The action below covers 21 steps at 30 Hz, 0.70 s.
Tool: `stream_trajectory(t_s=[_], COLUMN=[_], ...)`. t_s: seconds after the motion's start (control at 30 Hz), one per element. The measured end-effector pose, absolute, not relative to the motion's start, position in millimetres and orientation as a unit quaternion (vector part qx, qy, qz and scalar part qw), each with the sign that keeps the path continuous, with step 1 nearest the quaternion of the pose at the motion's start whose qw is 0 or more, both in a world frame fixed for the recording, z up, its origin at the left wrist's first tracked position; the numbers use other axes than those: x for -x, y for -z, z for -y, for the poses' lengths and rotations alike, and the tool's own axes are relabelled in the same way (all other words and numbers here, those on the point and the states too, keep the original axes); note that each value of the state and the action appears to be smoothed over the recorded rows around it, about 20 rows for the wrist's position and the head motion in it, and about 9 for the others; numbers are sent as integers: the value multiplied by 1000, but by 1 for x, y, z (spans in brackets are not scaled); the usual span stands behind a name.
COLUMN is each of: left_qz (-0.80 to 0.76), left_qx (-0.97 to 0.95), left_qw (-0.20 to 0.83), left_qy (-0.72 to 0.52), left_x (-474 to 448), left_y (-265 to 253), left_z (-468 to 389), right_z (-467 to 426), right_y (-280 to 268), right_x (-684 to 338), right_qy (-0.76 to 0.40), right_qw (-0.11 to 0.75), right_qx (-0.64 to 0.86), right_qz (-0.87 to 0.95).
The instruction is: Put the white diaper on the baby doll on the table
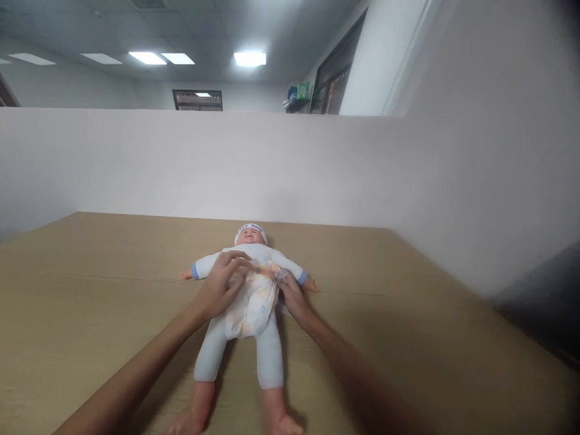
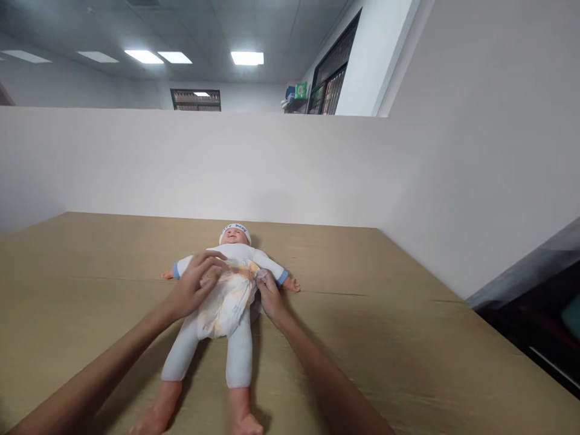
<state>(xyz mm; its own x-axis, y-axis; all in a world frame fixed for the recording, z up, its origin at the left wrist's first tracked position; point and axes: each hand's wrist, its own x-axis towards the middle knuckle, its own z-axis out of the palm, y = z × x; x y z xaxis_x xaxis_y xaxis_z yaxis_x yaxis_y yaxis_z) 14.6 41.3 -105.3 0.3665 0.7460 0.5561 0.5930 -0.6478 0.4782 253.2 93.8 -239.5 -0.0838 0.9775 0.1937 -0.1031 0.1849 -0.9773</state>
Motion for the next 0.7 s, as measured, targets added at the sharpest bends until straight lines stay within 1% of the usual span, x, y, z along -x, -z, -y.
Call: stream_trajectory(t_s=[0.07,0.2,0.33,0.43,0.5,0.63,0.7], left_qz=[-384,-439,-452,-440,-436,-435,-436], left_qx=[-866,-874,-870,-877,-880,-880,-879], left_qw=[82,22,12,5,3,7,13], left_qy=[-309,-206,-195,-193,-189,-190,-191], left_x=[-37,-67,-71,-69,-69,-70,-70], left_y=[96,99,108,111,111,111,111], left_z=[-45,-59,-61,-57,-55,-56,-57], right_z=[-93,-85,-62,-44,-36,-35,-36], right_y=[237,227,215,206,200,185,179], right_x=[-252,-259,-283,-305,-316,-325,-324], right_qy=[-476,-407,-313,-264,-249,-265,-283], right_qw=[545,537,506,474,423,252,205], right_qx=[406,436,488,514,532,589,609], right_qz=[558,596,639,665,690,720,712])
